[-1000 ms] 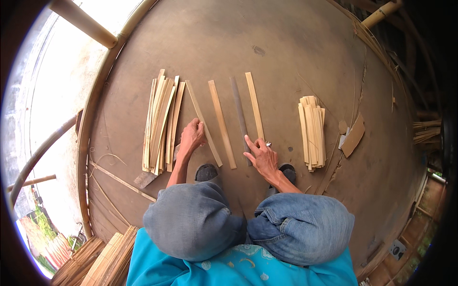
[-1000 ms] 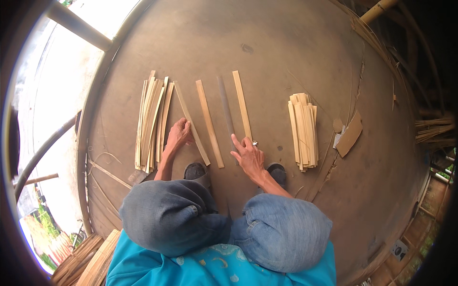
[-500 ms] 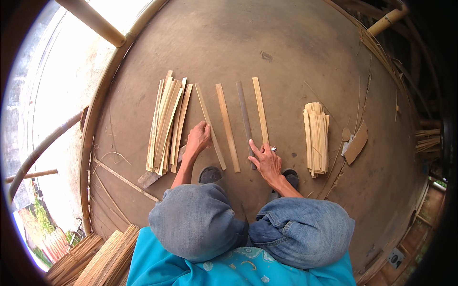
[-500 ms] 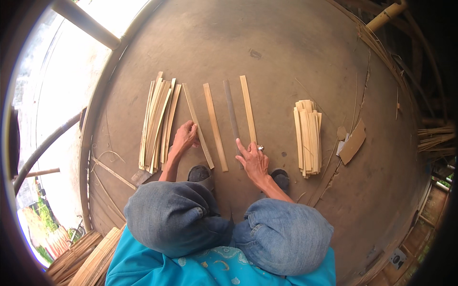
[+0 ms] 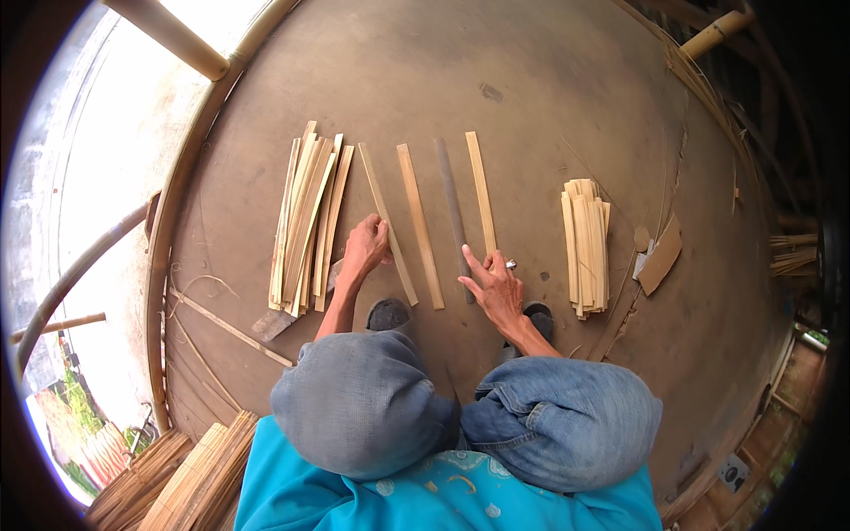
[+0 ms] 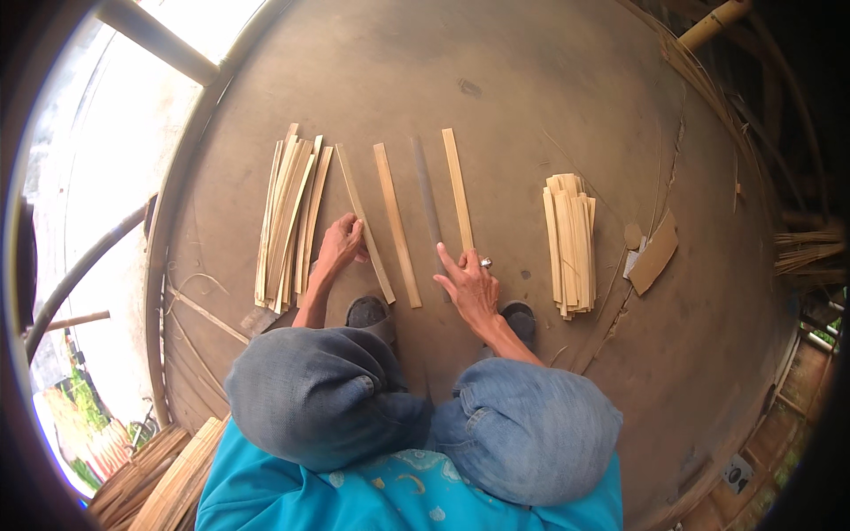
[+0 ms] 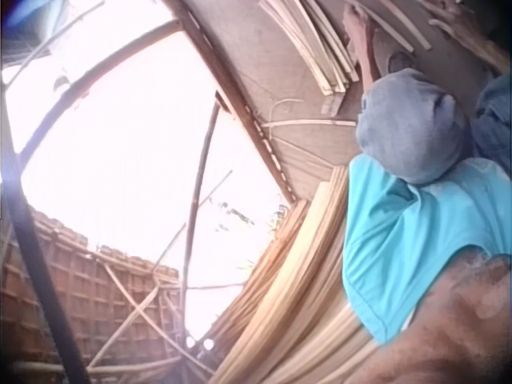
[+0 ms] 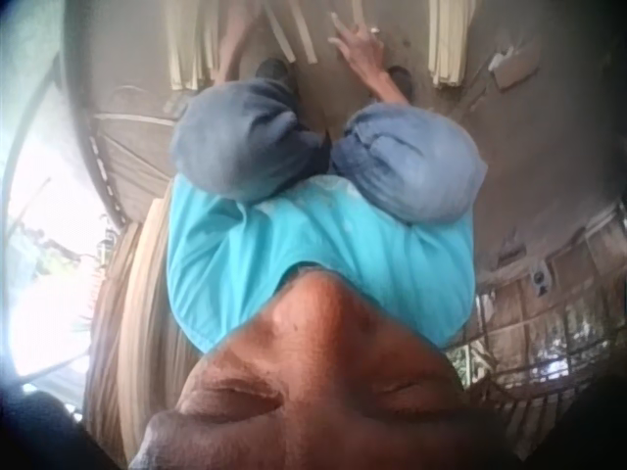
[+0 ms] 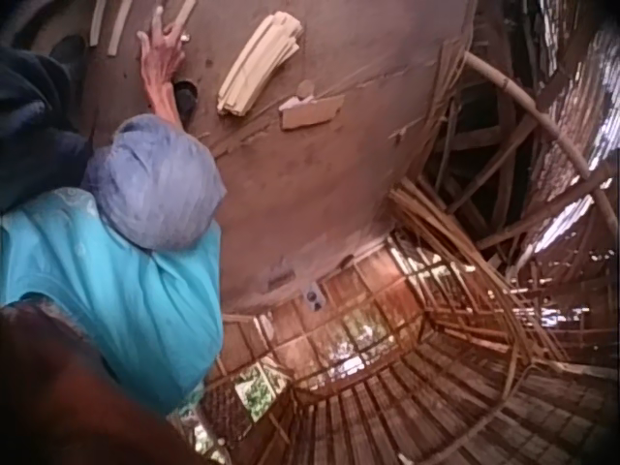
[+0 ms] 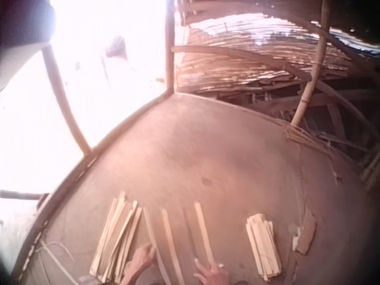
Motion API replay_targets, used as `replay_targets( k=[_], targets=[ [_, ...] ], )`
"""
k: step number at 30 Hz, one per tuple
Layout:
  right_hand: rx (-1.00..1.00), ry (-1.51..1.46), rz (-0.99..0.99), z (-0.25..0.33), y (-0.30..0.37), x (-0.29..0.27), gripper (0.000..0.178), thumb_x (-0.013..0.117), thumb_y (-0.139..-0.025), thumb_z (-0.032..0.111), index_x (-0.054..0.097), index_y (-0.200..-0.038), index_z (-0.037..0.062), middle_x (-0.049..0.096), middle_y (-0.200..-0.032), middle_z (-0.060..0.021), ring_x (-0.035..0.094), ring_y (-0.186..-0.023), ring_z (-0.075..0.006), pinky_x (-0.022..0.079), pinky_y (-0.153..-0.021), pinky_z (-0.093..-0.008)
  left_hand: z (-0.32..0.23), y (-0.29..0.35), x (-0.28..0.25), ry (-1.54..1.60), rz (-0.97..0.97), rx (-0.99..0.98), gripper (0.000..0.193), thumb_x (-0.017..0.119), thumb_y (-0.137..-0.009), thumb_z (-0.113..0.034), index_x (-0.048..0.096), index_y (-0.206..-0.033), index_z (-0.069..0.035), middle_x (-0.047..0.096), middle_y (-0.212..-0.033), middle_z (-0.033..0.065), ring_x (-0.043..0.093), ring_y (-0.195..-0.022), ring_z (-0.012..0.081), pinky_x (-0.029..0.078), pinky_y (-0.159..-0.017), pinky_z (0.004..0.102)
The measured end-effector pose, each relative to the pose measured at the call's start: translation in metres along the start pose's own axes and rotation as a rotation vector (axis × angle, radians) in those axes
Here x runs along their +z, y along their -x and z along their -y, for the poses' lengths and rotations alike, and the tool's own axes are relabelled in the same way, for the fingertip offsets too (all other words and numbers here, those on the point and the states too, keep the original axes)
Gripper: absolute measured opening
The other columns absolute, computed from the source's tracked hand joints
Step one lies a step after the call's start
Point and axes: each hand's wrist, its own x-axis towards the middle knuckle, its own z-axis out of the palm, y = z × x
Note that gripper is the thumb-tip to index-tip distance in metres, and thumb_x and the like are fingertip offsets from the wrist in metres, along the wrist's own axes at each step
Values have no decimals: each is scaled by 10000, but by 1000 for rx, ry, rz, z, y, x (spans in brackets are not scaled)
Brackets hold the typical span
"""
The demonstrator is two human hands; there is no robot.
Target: The person sits on the ground and uses a machete to split bamboo strips into thinner pieces. They gather the finished strips, stand, and carry them into a covered area, then sit and arrange the strips on the floor.
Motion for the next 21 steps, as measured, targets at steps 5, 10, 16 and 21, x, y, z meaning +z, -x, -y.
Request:
replay_targets(
  k=[5, 10, 16, 21],
  targets=[
    [-41, -233, -58, 10, -2, 0, 486, 770, -899, 394, 662, -1333, 205, 607, -1000, -40, 651, -779, -200, 564, -644, -373, 3, 2, 0, 212, 58, 29, 316, 516, -1037, -251, 622, -995, 44, 706, -804, 188, 734, -637, 261, 602, -597, 355],
    [-114, -517, 109, 35, -16, -18, 462, 781, -897, 379, 684, -1269, 122, 703, -1021, -80, 692, -763, -235, 574, -686, -374, -5, 12, 11, 491, 145, -8, 339, 503, -1061, -231, 614, -1127, 83, 699, -960, 194, 713, -610, 221, 624, -557, 308],
    [-18, -665, 120, 30, -11, -4, 328, 722, -937, 250, 658, -1175, 34, 716, -953, -119, 699, -721, -269, 561, -689, -385, -30, 26, 32, 580, 128, 3, 368, 607, -1033, -275, 652, -1143, 73, 726, -935, 170, 694, -592, 193, 591, -533, 290],
    [164, -828, 262, 30, -6, -8, 267, 694, -943, 203, 644, -1106, -2, 705, -791, -101, 688, -714, -184, 541, -667, -340, -27, 22, 27, 517, 255, 29, 396, 674, -1007, -302, 640, -1224, 27, 717, -922, 97, 635, -641, 126, 562, -605, 266]
  ],
)
